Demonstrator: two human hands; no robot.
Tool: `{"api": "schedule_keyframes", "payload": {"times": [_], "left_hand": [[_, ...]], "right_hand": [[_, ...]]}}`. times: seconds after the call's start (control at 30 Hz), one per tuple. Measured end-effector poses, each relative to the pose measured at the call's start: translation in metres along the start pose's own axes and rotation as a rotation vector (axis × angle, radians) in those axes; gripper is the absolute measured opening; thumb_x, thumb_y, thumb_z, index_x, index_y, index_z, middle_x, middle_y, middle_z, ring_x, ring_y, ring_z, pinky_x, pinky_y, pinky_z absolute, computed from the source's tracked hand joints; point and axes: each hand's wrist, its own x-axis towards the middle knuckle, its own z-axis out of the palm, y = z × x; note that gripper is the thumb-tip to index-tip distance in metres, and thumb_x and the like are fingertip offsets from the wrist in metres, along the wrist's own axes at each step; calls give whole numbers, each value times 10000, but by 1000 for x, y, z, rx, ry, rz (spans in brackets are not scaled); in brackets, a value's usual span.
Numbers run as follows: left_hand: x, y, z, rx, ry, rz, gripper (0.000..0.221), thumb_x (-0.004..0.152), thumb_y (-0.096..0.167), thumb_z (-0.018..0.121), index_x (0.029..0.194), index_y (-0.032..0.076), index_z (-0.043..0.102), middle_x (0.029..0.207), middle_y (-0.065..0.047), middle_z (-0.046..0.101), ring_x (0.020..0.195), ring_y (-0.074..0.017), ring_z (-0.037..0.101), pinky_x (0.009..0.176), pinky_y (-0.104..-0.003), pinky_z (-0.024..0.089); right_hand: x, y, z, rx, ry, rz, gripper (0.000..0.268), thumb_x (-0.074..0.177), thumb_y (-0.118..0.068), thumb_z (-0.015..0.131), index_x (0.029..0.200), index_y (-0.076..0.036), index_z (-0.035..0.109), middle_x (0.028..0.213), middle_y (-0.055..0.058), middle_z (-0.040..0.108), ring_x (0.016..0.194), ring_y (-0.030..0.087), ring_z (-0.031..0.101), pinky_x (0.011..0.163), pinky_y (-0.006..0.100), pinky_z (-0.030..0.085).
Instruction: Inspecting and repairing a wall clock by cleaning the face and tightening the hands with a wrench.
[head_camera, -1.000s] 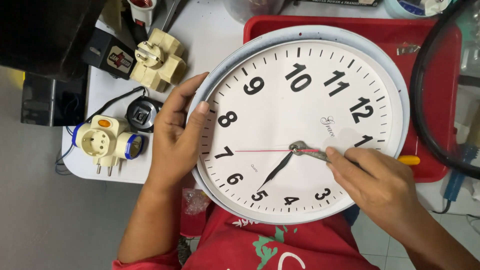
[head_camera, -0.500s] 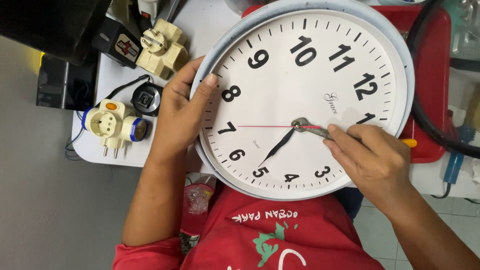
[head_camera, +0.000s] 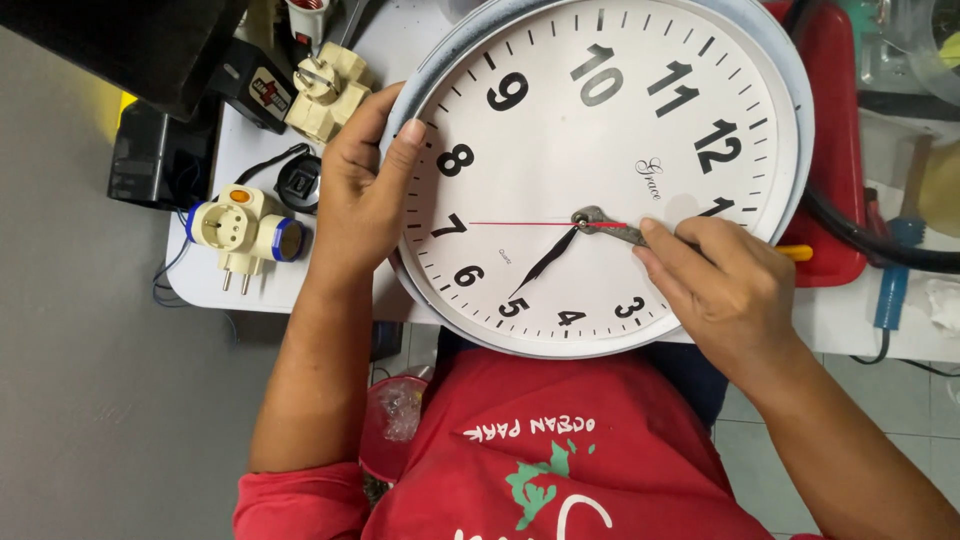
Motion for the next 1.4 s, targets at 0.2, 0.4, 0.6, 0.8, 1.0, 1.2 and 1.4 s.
{"api": "schedule_keyframes", "payload": {"times": [0.2,0.4,0.6,0.8,1.0,1.2,1.4], "left_hand": [[0,2,0,4,6,11,353,1099,234,535,1389,35,569,1291,-48,642,1245,-178,591,1124,-333,469],[0,3,0,14,3,15,353,1097,226,544,1388,28,567,1276,-45,641,1228,-173,592,1113,-329,472],[2,4,1,6,-14,13,358,1097,233,543,1384,19,570,1171,-11,626,1123,-139,579,1038,-297,481],[2,6,0,13,-19,9,369,1097,242,548,1391,20,568,1155,-7,622,1105,-135,573,1020,-292,478],[2,9,2,13,-19,4,358,1097,241,541,1376,19,580,1164,-14,632,1108,-133,581,1005,-285,481],[-2,13,3,-3,-14,8,345,1100,210,534,1381,13,571,1290,-66,651,1234,-179,602,1096,-316,485],[-13,30,2,53,13,-24,333,1086,191,560,1361,5,579,1225,-49,650,1160,-158,599,1041,-297,483]], "right_hand": [[3,2,-2,3,1,-28,202,975,59,872,1156,80,783,919,144,620,753,252,615,633,349,545],[2,7,-5,-24,-17,-32,190,988,18,884,1154,35,792,924,120,610,729,239,593,618,350,510],[4,12,-7,-86,-35,-57,162,1002,-13,894,1141,-21,812,918,90,623,711,218,576,608,323,495],[9,14,-12,-88,-59,-74,153,1014,-25,879,1149,-31,809,931,94,626,715,234,576,614,341,479],[7,8,-10,-78,-68,-64,135,1003,-33,864,1120,-12,802,912,79,646,726,214,602,619,316,499],[0,-8,-5,-41,-70,-10,197,1002,-43,809,1178,35,768,977,116,718,795,238,669,687,361,567],[-7,-19,-4,62,-63,49,298,996,46,796,1286,22,730,944,125,663,783,249,626,723,386,573]]}}
